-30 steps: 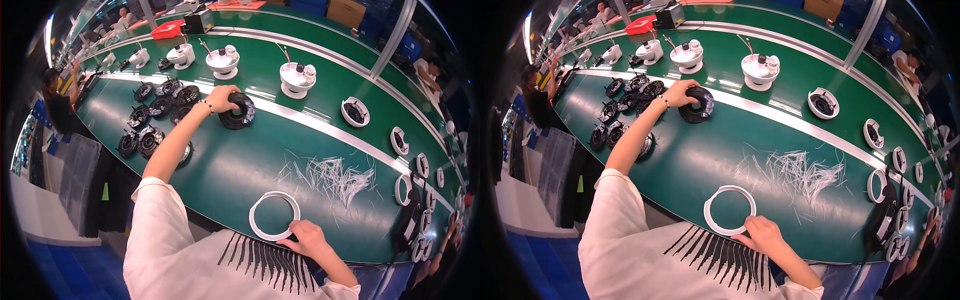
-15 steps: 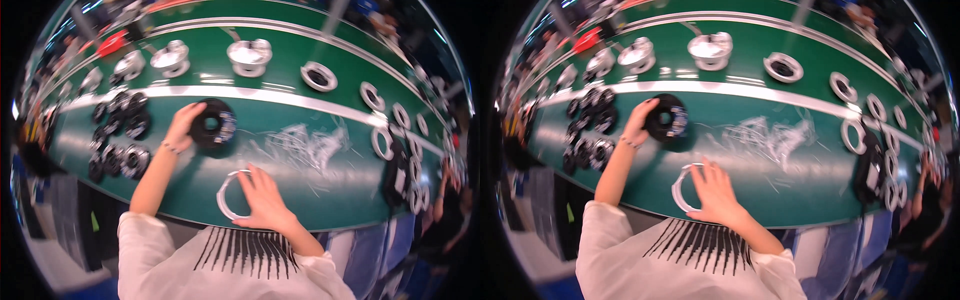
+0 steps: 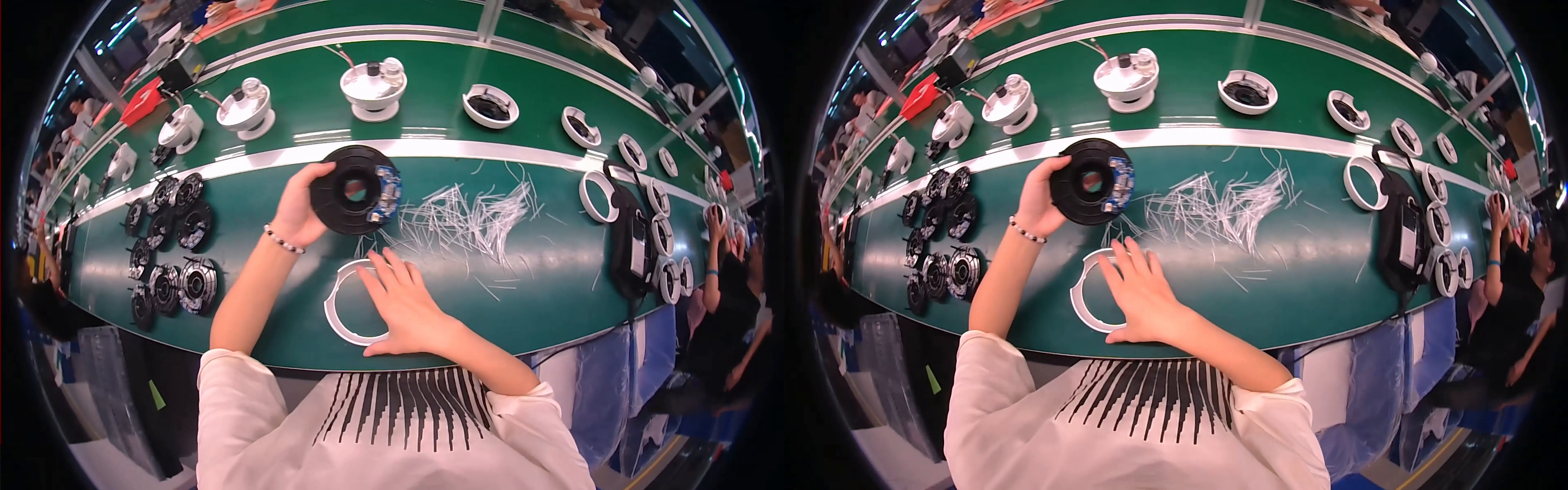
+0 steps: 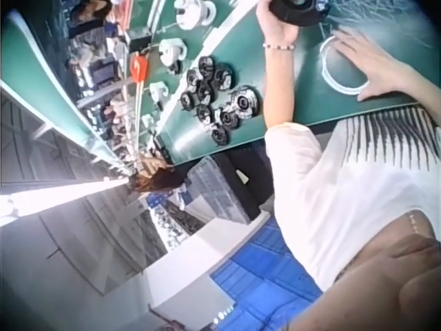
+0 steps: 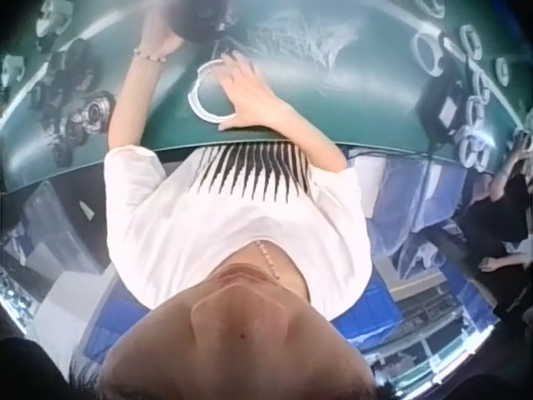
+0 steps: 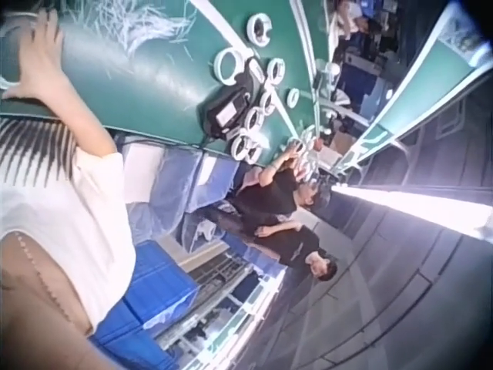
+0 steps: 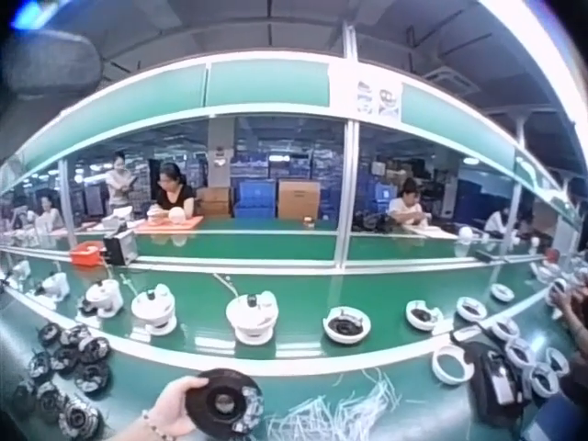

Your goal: Assembling internal components into dome-style housings and trimming excess wiring with pliers on a factory assembly line.

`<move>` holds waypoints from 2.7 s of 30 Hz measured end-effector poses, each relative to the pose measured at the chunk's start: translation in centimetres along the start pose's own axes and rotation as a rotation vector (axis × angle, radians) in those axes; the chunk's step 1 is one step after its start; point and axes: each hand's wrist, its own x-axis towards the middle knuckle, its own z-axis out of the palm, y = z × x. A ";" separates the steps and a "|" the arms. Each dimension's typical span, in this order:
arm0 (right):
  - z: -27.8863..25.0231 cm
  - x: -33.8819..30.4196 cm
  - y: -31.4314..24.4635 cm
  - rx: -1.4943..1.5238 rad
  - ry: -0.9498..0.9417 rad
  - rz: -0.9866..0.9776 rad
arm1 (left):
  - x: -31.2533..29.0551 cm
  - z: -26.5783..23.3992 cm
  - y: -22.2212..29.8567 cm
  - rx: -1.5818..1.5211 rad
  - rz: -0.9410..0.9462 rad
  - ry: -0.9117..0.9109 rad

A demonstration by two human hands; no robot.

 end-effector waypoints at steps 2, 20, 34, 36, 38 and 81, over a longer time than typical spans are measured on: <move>-0.8 -0.1 -0.4 0.029 0.021 -0.013 | 0.1 0.4 -0.1 0.010 -0.011 -0.011; -2.4 2.0 3.5 0.435 0.820 0.274 | -0.3 3.0 -5.2 -0.274 -0.152 -0.223; -4.9 1.9 4.4 0.349 0.568 0.192 | 1.0 2.5 -5.7 -0.260 -0.324 -0.145; -5.0 1.8 4.3 0.342 0.598 0.152 | 1.2 2.2 -6.3 -0.265 -0.260 -0.165; -4.1 2.4 4.0 0.169 0.657 0.094 | 1.4 2.2 -7.0 -0.288 -0.202 -0.169; -11.3 -12.0 33.8 -0.643 0.540 0.780 | 25.8 -12.8 -1.7 0.107 0.475 0.600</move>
